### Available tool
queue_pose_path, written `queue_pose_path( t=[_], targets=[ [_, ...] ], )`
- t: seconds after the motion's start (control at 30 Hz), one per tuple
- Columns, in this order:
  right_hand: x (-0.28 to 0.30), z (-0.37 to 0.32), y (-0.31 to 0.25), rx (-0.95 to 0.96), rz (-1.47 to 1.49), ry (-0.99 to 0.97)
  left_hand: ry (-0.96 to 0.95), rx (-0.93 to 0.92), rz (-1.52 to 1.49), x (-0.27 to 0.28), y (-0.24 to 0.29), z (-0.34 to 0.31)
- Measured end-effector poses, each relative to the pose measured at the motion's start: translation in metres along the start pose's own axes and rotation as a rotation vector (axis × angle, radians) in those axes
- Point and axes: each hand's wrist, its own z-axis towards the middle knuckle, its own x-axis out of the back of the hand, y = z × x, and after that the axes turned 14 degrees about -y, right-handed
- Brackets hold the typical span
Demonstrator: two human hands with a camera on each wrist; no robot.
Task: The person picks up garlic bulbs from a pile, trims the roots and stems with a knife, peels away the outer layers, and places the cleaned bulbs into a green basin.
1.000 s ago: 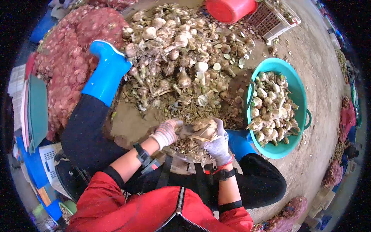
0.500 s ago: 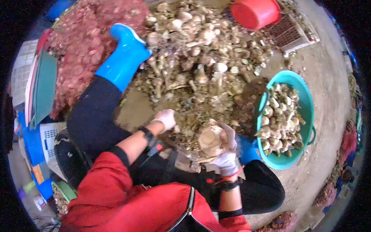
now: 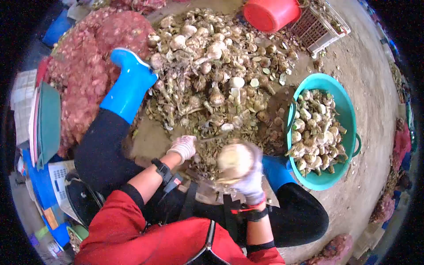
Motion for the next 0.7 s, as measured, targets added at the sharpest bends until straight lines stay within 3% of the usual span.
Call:
queue_pose_path(
  t=[0.03,0.1,0.17,0.2,0.27,0.3,0.33,0.37,0.43,0.47,0.53,0.57,0.6,0.67,0.7],
  targets=[
    [0.019,-0.009,0.036,-0.178,0.095,0.124,0.051,0.067,-0.078,0.010,0.006,0.002],
    [0.049,-0.011,0.044,-0.125,0.711,0.328,0.091,0.116,-0.150,0.012,0.018,0.017],
    [0.065,0.025,-0.012,0.177,1.226,0.446,0.462,-0.245,-0.252,0.007,0.021,0.045],
    [0.064,0.025,-0.006,0.185,1.219,0.450,0.377,-0.292,-0.205,0.021,0.038,0.041],
    [0.060,0.018,0.024,-0.174,0.825,0.573,0.502,-0.393,0.131,0.004,0.049,0.093],
    [0.055,0.016,0.041,-0.285,0.782,0.471,0.386,-0.339,0.150,-0.005,0.050,0.126],
    [0.047,0.019,0.046,-0.387,0.731,0.359,0.481,-0.350,0.272,-0.002,0.053,0.121],
    [0.033,0.010,0.048,-0.527,0.316,0.112,0.370,-0.303,0.138,0.003,0.061,0.119],
    [0.011,0.003,0.068,-0.557,0.348,0.044,0.214,-0.233,-0.137,0.017,0.069,0.093],
    [0.004,0.000,0.088,-0.448,0.074,-0.004,0.389,-0.415,-0.556,-0.009,0.060,0.109],
    [-0.007,0.010,0.074,-0.400,0.228,-0.013,0.203,-0.473,-1.028,-0.007,0.072,0.053],
    [-0.008,0.017,0.061,-0.382,0.427,-0.058,0.187,-0.412,-1.049,-0.012,0.075,0.034],
    [-0.008,0.023,0.050,-0.357,0.625,-0.109,0.258,-0.538,-0.726,-0.021,0.063,0.035],
    [0.001,0.023,0.040,-0.348,0.652,-0.092,0.567,-0.702,-0.068,-0.042,0.038,0.037],
    [0.008,0.023,0.035,-0.352,0.612,-0.133,0.482,-0.630,-0.338,-0.019,0.054,0.004]
  ],
)
